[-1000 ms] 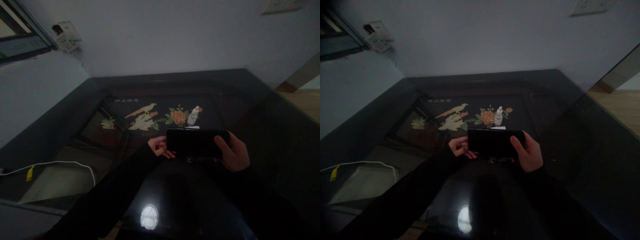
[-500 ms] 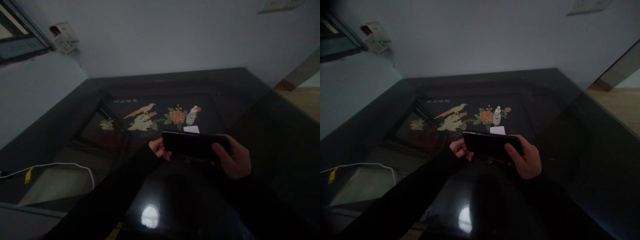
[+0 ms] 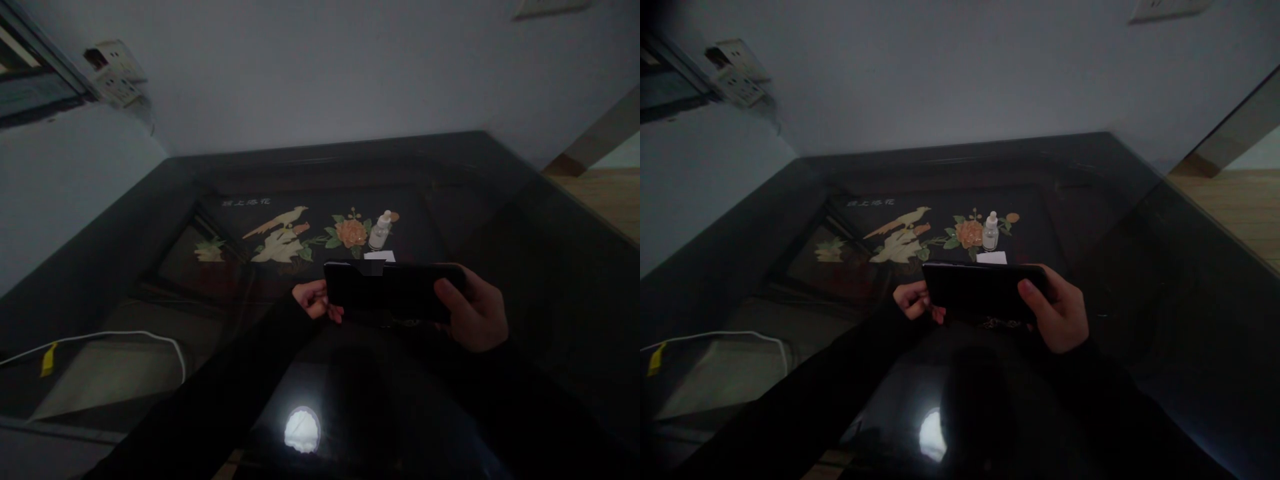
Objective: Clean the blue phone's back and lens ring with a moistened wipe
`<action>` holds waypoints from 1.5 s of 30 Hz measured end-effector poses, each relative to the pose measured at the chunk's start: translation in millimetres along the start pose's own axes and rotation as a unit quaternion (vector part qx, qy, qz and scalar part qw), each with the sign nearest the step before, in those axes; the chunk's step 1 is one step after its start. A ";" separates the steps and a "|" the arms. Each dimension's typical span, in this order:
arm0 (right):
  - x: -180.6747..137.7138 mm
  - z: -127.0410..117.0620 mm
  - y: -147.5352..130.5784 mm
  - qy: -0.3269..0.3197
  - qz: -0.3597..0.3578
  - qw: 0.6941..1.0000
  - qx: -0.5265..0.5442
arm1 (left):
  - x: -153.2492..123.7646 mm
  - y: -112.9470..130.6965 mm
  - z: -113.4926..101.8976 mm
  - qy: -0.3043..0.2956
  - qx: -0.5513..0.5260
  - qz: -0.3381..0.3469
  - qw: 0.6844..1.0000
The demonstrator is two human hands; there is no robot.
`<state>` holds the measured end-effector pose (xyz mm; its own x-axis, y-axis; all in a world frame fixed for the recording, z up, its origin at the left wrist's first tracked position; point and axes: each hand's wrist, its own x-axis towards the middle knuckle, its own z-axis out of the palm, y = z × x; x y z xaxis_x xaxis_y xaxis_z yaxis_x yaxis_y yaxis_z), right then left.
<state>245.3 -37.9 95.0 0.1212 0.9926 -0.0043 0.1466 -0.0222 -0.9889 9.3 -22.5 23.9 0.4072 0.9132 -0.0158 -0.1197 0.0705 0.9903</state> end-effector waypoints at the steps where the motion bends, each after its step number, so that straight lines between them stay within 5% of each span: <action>1: 1.0 -1.2 0.8 -0.001 -0.005 1.000 -0.002 | -0.2 -0.6 -0.3 -0.005 -0.005 0.001 1.000; 26: 10.3 -12.2 3.5 0.014 -0.072 0.996 -0.046 | -1.9 -1.2 5.7 -0.037 -0.071 -0.012 0.997; 35: 16.0 -14.5 12.7 -0.001 -0.162 0.975 -0.153 | -5.5 8.0 9.3 0.012 0.004 -0.018 1.000; 45: 16.5 -18.3 13.0 -0.013 -0.201 0.958 -0.204 | -1.5 -2.0 4.0 -0.022 0.025 -0.016 0.999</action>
<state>267.1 -23.9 84.8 -0.0501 0.9334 0.3554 0.5491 0.3230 -0.7708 12.5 -25.6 22.5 0.4500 0.8920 -0.0423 -0.0613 0.0781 0.9951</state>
